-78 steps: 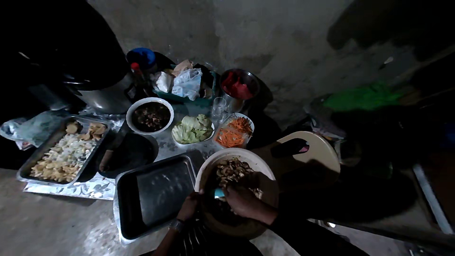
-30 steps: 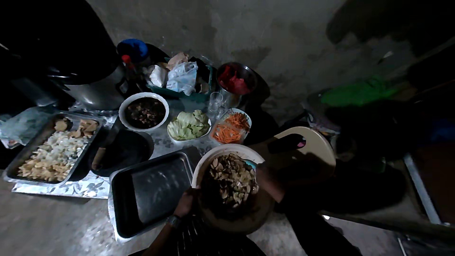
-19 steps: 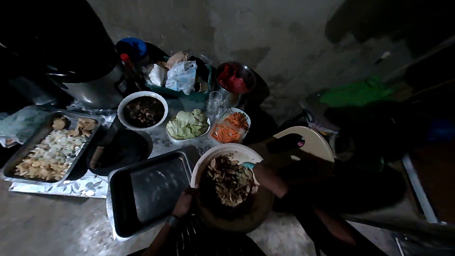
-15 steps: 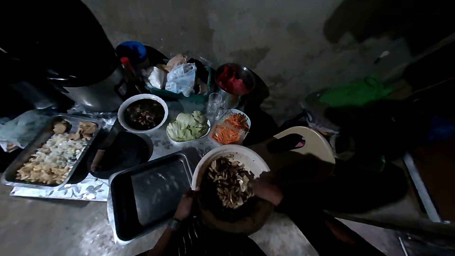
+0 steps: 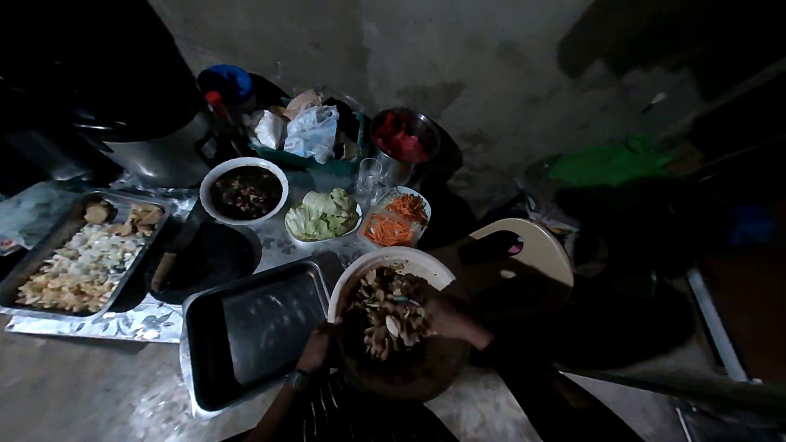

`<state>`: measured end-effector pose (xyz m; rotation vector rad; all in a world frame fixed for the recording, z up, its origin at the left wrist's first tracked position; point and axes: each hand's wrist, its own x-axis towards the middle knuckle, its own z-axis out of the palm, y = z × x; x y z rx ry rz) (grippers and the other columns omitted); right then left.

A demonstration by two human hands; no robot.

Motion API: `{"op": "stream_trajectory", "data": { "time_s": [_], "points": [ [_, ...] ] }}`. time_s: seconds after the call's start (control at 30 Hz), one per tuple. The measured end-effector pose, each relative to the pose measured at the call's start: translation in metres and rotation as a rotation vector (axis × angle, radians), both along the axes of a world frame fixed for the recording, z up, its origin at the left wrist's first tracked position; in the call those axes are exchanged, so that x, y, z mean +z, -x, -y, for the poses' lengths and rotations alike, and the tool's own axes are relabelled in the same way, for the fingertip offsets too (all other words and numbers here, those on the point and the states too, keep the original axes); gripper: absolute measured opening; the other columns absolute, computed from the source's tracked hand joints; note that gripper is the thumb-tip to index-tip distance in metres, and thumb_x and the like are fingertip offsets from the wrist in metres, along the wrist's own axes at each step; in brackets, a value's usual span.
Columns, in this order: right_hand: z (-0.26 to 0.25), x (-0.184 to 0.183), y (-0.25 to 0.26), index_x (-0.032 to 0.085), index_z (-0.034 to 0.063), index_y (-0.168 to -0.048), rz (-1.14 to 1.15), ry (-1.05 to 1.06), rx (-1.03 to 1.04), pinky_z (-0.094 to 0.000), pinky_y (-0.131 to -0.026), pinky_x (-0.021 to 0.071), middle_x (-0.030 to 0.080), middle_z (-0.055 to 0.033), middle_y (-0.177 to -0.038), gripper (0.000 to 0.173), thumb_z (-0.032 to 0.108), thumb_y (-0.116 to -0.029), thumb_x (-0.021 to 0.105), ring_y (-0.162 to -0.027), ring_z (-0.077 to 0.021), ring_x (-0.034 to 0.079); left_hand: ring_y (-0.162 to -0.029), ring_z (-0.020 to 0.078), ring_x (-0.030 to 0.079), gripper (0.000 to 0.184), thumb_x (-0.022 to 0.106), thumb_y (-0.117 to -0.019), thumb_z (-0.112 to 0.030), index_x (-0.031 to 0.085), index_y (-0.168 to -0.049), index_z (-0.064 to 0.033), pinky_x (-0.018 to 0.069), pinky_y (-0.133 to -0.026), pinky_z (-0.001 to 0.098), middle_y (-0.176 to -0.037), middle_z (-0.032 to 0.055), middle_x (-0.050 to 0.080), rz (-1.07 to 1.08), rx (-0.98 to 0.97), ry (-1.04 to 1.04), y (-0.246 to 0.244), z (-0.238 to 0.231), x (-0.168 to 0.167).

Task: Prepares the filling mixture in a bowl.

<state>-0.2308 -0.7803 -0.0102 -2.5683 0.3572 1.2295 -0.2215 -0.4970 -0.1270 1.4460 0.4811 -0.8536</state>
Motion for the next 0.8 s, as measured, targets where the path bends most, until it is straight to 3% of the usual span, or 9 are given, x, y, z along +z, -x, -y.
{"op": "stream_trajectory", "data": {
  "time_s": [0.1,0.23,0.33,0.43,0.5,0.57,0.7,0.8],
  "points": [
    [-0.016,-0.008,-0.017,0.058,0.0049,-0.139,0.114,0.106,0.054,-0.0679,-0.097,0.0486,0.062,-0.0238,-0.134,0.041,0.018,-0.1004,0.057,-0.121,-0.0451,0.061,-0.081,0.0198,0.067,0.036,0.052,-0.1075,-0.034,0.06,-0.124,-0.0025,0.0585,-0.071,0.0404,-0.095,0.0119,0.067,0.006,0.004,0.017,0.0,-0.001,-0.001],
    [-0.065,-0.027,0.002,0.059,0.0007,-0.135,0.14,-0.049,0.137,-0.0655,-0.098,0.0496,0.062,-0.0264,-0.13,0.036,0.016,-0.1022,0.055,-0.119,-0.0458,0.061,-0.079,0.0187,0.065,0.034,0.052,-0.1072,-0.03,0.06,-0.123,-0.0014,0.0574,-0.07,0.0395,-0.093,0.0114,0.066,0.021,0.009,0.018,-0.002,0.0,0.0],
    [-0.059,-0.008,0.023,0.061,-0.0001,-0.132,0.032,-0.038,0.265,-0.0676,-0.093,0.0499,0.064,-0.0275,-0.124,0.035,0.016,-0.1012,0.056,-0.115,-0.048,0.062,-0.078,0.0183,0.065,0.033,0.053,-0.1066,-0.03,0.06,-0.122,-0.0012,0.057,-0.07,0.0386,-0.092,0.0108,0.066,0.005,0.011,0.025,-0.003,0.0,0.001],
    [-0.018,0.004,0.029,0.063,-0.0025,-0.128,0.011,0.117,0.15,-0.0671,-0.096,0.0497,0.063,-0.0283,-0.127,0.034,0.018,-0.1012,0.057,-0.117,-0.0479,0.062,-0.078,0.0187,0.065,0.032,0.053,-0.1067,-0.029,0.06,-0.12,-0.0011,0.0574,-0.07,0.039,-0.092,0.0112,0.066,0.008,0.009,0.023,-0.001,0.001,0.0],
    [0.002,-0.009,0.022,0.062,-0.0046,-0.129,0.037,0.188,0.01,-0.0654,-0.101,0.0476,0.06,-0.0289,-0.132,0.036,0.016,-0.1002,0.059,-0.123,-0.0467,0.059,-0.08,0.0186,0.064,0.033,0.053,-0.1071,-0.031,0.061,-0.119,-0.0013,0.0566,-0.072,0.039,-0.093,0.0111,0.065,0.013,0.003,0.007,-0.001,0.0,0.0],
    [-0.004,-0.024,0.016,0.064,-0.0024,-0.127,0.025,0.195,-0.061,-0.0639,-0.098,0.049,0.062,-0.0277,-0.129,0.034,0.019,-0.1001,0.059,-0.121,-0.0452,0.06,-0.081,0.0193,0.065,0.034,0.053,-0.1068,-0.031,0.062,-0.119,-0.001,0.0575,-0.073,0.04,-0.095,0.0118,0.066,0.015,-0.001,0.0,-0.001,0.0,-0.001],
    [-0.04,-0.035,0.023,0.068,-0.0015,-0.119,-0.006,0.016,0.088,-0.0681,-0.093,0.0495,0.065,-0.0274,-0.121,0.034,0.021,-0.0931,0.068,-0.116,-0.047,0.061,-0.081,0.0198,0.066,0.035,0.053,-0.1071,-0.032,0.061,-0.12,-0.0008,0.0578,-0.073,0.0406,-0.094,0.012,0.067,0.018,-0.003,0.004,-0.002,0.0,-0.005],
    [-0.027,-0.008,0.026,0.064,-0.002,-0.125,0.012,0.103,0.068,-0.0664,-0.092,0.0508,0.066,-0.0269,-0.123,0.035,0.021,-0.0994,0.06,-0.113,-0.0466,0.064,-0.079,0.0189,0.065,0.034,0.053,-0.1071,-0.031,0.061,-0.12,-0.0007,0.0576,-0.071,0.0397,-0.092,0.0113,0.067,0.017,0.003,0.02,-0.002,0.001,-0.004]
  ]
}}
